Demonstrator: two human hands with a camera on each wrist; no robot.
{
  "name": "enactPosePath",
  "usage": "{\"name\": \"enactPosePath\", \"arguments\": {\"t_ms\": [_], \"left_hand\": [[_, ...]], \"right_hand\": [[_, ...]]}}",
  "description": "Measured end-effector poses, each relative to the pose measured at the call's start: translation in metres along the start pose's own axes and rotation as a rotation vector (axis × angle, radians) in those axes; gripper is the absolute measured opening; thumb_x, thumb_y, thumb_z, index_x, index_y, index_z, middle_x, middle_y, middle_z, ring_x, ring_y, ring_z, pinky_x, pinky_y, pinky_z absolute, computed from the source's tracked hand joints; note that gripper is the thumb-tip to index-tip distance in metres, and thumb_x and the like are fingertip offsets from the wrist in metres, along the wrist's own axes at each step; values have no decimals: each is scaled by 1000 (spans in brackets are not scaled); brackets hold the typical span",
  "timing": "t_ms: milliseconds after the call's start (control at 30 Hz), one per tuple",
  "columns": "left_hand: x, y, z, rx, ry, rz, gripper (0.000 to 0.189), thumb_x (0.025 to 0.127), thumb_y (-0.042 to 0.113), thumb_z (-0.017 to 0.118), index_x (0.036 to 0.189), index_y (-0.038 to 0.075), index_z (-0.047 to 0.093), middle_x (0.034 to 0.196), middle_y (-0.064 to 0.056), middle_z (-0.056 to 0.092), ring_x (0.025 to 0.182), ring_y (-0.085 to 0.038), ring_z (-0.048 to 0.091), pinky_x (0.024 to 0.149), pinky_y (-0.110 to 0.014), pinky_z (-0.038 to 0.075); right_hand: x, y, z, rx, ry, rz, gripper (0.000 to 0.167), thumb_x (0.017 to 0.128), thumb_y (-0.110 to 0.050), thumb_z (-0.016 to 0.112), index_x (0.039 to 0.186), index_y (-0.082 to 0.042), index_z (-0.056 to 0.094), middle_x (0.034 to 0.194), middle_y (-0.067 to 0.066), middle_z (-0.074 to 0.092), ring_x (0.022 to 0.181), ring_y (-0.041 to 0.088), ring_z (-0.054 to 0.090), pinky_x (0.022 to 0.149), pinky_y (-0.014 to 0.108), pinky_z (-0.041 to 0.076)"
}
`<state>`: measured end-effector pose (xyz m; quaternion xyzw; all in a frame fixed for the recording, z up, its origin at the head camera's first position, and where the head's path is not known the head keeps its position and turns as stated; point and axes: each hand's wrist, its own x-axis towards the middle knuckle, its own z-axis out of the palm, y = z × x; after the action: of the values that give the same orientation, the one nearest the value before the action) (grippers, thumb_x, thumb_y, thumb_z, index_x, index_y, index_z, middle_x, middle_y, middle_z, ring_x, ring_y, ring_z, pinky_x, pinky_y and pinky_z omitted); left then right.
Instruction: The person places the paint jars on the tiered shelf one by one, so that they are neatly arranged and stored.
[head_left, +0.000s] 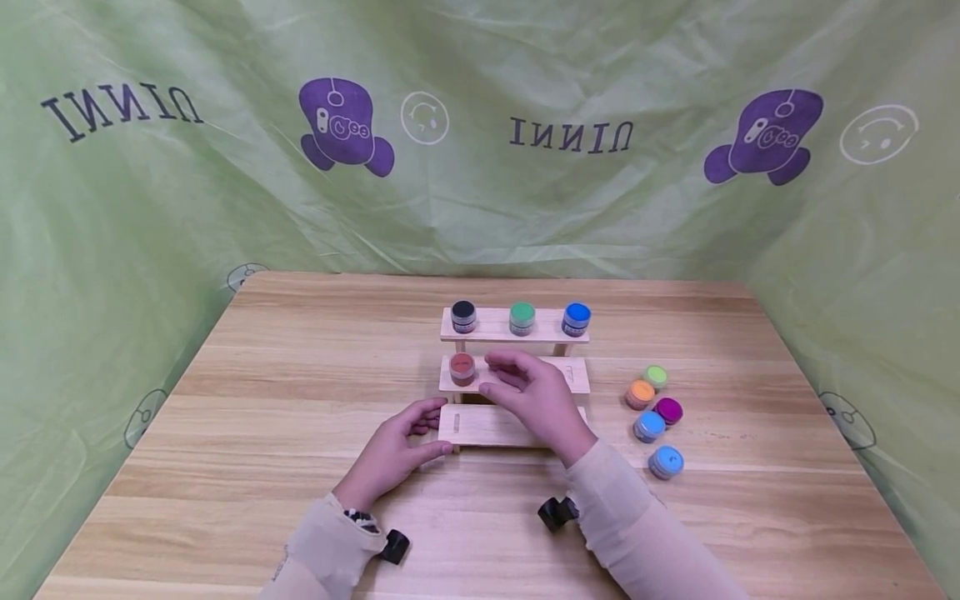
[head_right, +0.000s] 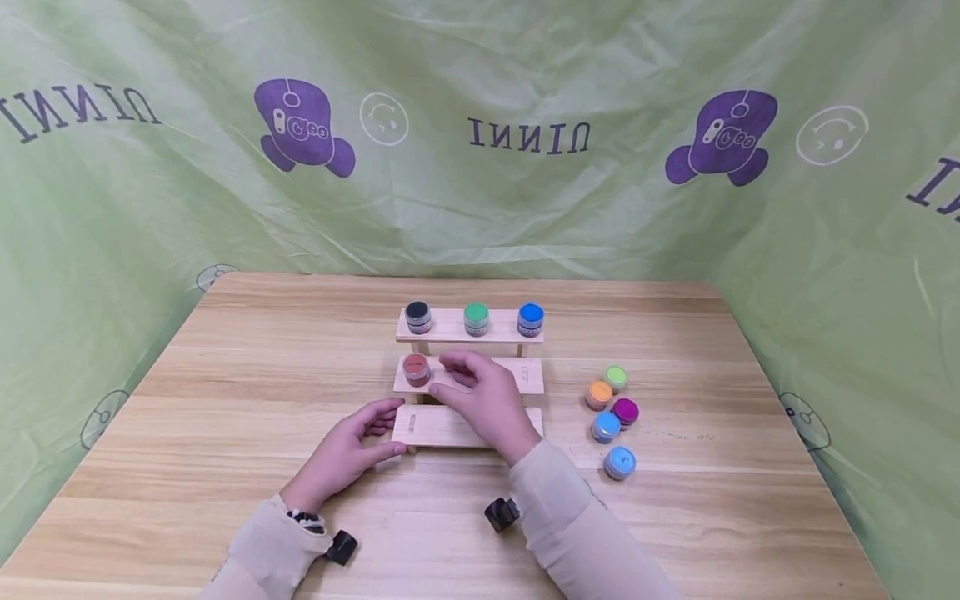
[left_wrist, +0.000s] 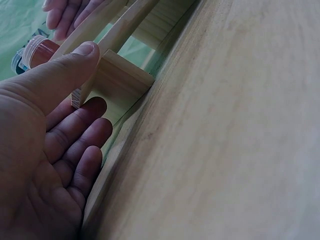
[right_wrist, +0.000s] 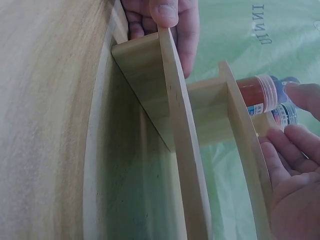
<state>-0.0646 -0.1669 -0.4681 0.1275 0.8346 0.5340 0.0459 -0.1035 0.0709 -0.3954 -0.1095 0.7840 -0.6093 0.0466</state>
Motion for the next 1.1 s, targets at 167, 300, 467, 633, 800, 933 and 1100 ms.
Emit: {"name": "enactPosePath", "arguments": {"t_ms": [167, 300, 467, 633, 800, 933, 1100], "left_hand": [[1, 0, 0, 1, -1, -12, 64, 82, 22, 85, 138, 7, 58, 117, -3, 68, 109, -20, 62, 97, -34, 51], [1, 0, 0, 1, 1, -15, 64, 82, 21, 85, 138, 6, 58, 117, -3, 68, 109, -20, 62, 97, -34, 51], [0, 0, 0, -1, 8, -13, 63, 82, 21, 85, 137, 6, 58, 116, -3, 68, 109, -20, 62, 96, -33, 51], [0, 0, 0, -2, 7, -5, 63, 82, 21, 85, 137, 6, 58, 116, -3, 68, 109, -20, 62, 96, -32, 51], [0, 1, 1, -7, 4, -2, 63, 82, 20, 85, 137, 5, 58, 116, -3, 68, 109, -20, 62, 96, -32, 51], [0, 1, 1, -6, 4, -8, 63, 81, 20, 85, 137, 6, 58, 116, -3, 68, 108, -20, 62, 96, -32, 51], [0, 1, 0, 3, 10, -9, 63, 81, 20, 85, 136, 7, 59, 116, -2, 68, 109, -20, 63, 96, -32, 51]], "right_hand": [[-4, 4, -4, 13, 12, -38, 41, 85, -10, 81, 124, -5, 68, 125, 10, 67, 117, 24, 65, 96, 25, 52], [-7, 6, -7, 29, 33, -61, 37, 85, -7, 81, 121, -4, 70, 121, 11, 69, 114, 25, 67, 95, 26, 53], [-11, 7, -11, 27, 44, -71, 34, 86, -8, 80, 119, -5, 71, 119, 10, 70, 112, 24, 67, 94, 26, 54], [-15, 6, -17, 28, 48, -60, 34, 87, -9, 80, 119, -5, 71, 120, 10, 70, 112, 24, 67, 94, 27, 54], [-18, 10, -25, -19, 35, -44, 34, 88, -12, 79, 121, -7, 70, 122, 9, 69, 113, 23, 67, 95, 28, 54], [-23, 12, -33, -64, 28, -33, 36, 89, -15, 79, 123, -8, 70, 125, 9, 68, 114, 23, 67, 96, 31, 53], [-27, 13, -42, -72, 35, -25, 36, 88, -13, 79, 123, -7, 69, 125, 10, 67, 115, 24, 66, 95, 29, 53]]}}
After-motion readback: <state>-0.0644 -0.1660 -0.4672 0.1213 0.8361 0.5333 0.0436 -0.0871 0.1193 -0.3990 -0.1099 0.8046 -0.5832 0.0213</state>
